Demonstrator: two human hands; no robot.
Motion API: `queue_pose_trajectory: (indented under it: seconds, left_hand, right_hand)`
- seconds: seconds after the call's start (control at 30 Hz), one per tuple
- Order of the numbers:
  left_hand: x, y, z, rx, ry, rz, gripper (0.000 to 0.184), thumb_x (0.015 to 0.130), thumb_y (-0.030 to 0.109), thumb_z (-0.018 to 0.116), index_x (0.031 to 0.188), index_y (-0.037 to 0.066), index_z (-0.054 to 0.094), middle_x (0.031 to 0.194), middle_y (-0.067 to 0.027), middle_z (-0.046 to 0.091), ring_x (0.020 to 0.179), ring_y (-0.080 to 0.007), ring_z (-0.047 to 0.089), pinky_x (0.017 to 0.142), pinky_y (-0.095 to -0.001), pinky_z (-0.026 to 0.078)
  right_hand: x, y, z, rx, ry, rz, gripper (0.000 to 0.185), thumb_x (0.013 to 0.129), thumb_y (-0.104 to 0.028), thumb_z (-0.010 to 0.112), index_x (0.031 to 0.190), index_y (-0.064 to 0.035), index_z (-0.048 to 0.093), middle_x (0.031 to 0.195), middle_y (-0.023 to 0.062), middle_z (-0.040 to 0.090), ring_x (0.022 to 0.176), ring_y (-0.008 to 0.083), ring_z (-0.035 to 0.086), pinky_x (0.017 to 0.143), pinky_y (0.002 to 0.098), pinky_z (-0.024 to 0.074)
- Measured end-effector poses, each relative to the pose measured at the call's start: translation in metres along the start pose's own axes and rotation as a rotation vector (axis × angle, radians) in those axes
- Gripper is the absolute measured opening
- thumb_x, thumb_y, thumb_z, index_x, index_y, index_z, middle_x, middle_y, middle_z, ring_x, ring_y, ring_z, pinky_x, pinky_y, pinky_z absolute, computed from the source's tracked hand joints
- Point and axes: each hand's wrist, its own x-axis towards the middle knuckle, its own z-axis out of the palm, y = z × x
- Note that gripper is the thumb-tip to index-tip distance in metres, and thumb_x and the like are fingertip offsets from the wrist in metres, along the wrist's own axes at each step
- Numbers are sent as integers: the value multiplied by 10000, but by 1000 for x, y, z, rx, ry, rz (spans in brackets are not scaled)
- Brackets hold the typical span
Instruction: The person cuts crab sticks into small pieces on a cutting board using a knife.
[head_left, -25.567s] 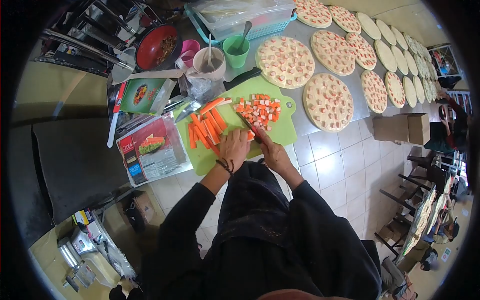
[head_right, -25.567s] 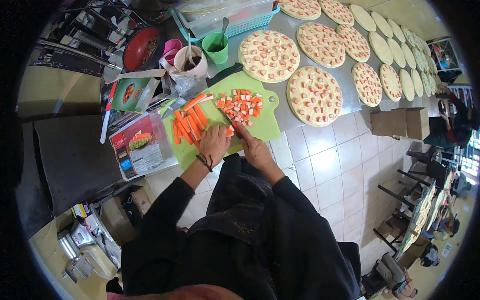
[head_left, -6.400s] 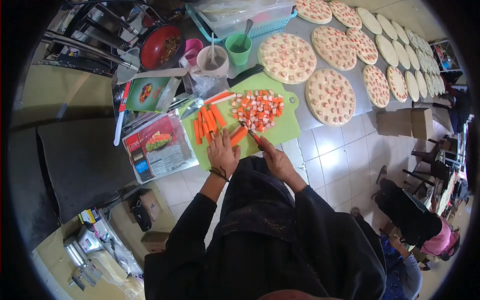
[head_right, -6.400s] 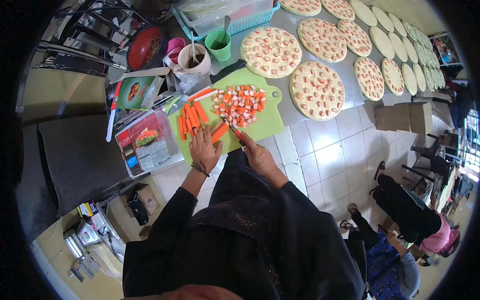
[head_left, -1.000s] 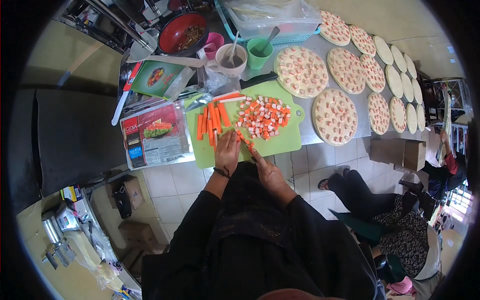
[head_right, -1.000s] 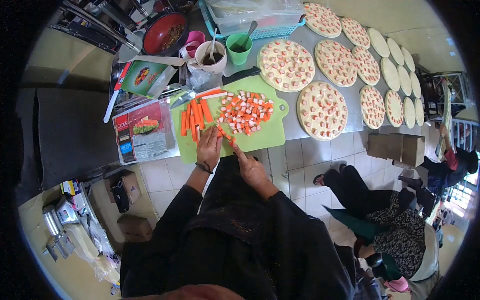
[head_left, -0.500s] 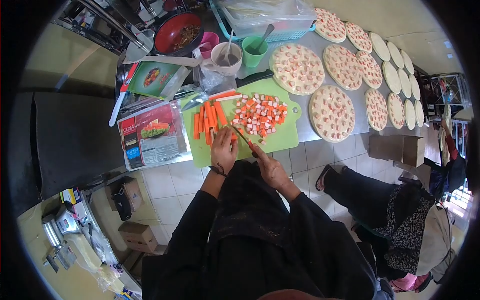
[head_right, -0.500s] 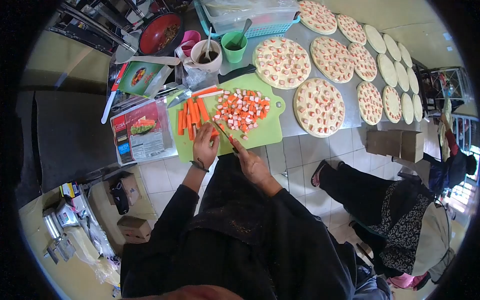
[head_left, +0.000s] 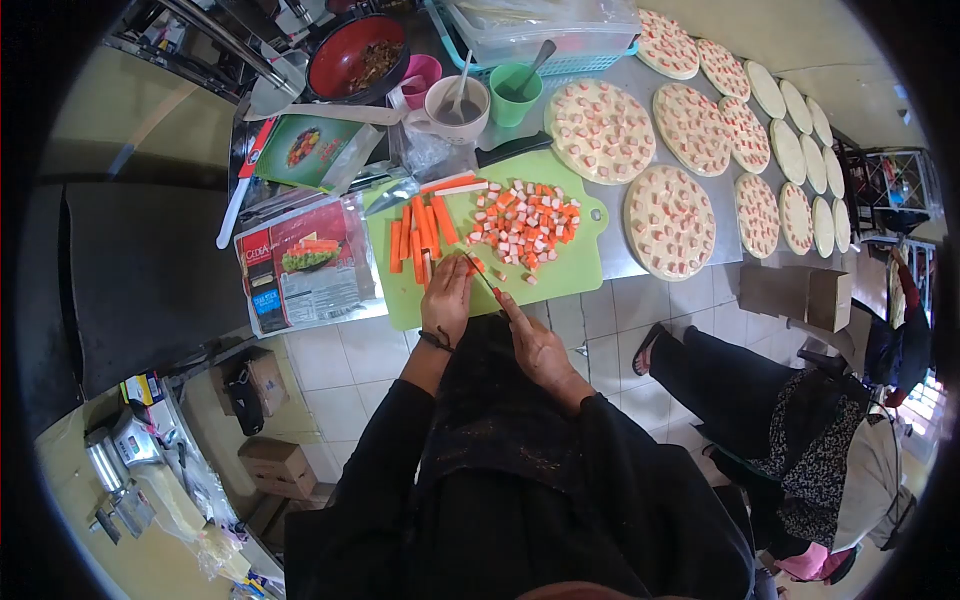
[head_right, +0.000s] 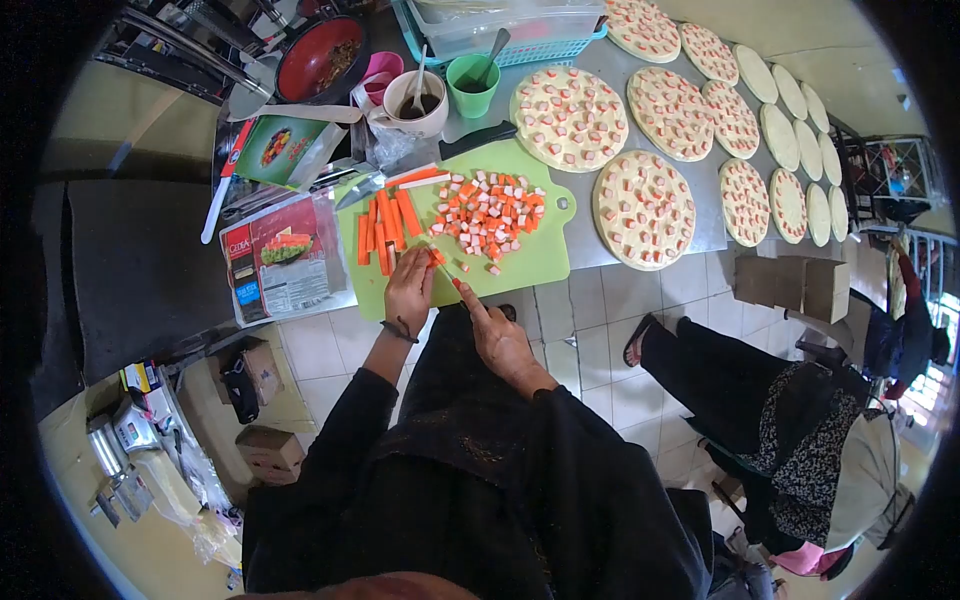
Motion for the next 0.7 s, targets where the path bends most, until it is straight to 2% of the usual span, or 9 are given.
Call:
queue_pose_trajectory:
  seconds: [0.17, 0.27, 0.47, 0.57, 0.63, 0.7]
  left_hand:
    - [-1, 1, 3, 4, -8, -25, 278, 869, 135, 589, 1100, -18, 619, 1122, -181, 614, 1057, -313, 589, 891, -377, 487]
    - [-1, 0, 3, 12, -10, -19, 291, 870, 138, 588, 1111, -23, 615, 1129, -181, 617, 1067, -315, 587, 911, -382, 474]
    - [1, -2, 2, 42, 18, 45, 297, 851, 116, 609, 1106, -35, 594, 1098, -181, 611, 1043, -315, 588, 871, -381, 499]
    - [0, -3, 3, 27, 40, 58, 303, 843, 105, 614, 1109, -38, 589, 1096, -184, 609, 1036, -319, 588, 868, -383, 499]
    - [3, -2, 7, 13, 48, 65, 308, 839, 100, 616, 1113, -38, 586, 1099, -185, 606, 1031, -323, 588, 866, -384, 497]
    - [10, 0, 10, -11, 28, 44, 328, 834, 92, 617, 1133, -36, 574, 1105, -186, 600, 1022, -331, 585, 864, -386, 492]
  right_hand:
    - [6, 4, 7, -51, -53, 27, 551, 919, -103, 468, 1433, -200, 294, 810, 229, 606, 720, 398, 613, 660, 473, 510]
    - [11, 15, 22, 9, 48, -76, 610, 909, -104, 458, 1459, -239, 233, 793, 217, 585, 649, 401, 602, 593, 488, 506]
    - [7, 32, 18, -33, 45, -94, 557, 922, -114, 449, 1443, -203, 273, 839, 235, 601, 678, 406, 607, 611, 487, 505]
    - [5, 34, 0, 69, 40, -34, 536, 932, -122, 435, 1438, -197, 275, 881, 250, 606, 736, 417, 611, 643, 488, 503]
    - [10, 34, -10, 97, 72, -114, 527, 938, -122, 429, 1437, -193, 273, 906, 261, 607, 788, 423, 610, 681, 487, 497]
    - [11, 28, -14, 97, 50, -90, 545, 923, -96, 446, 1434, -183, 277, 934, 251, 618, 817, 409, 617, 709, 466, 504]
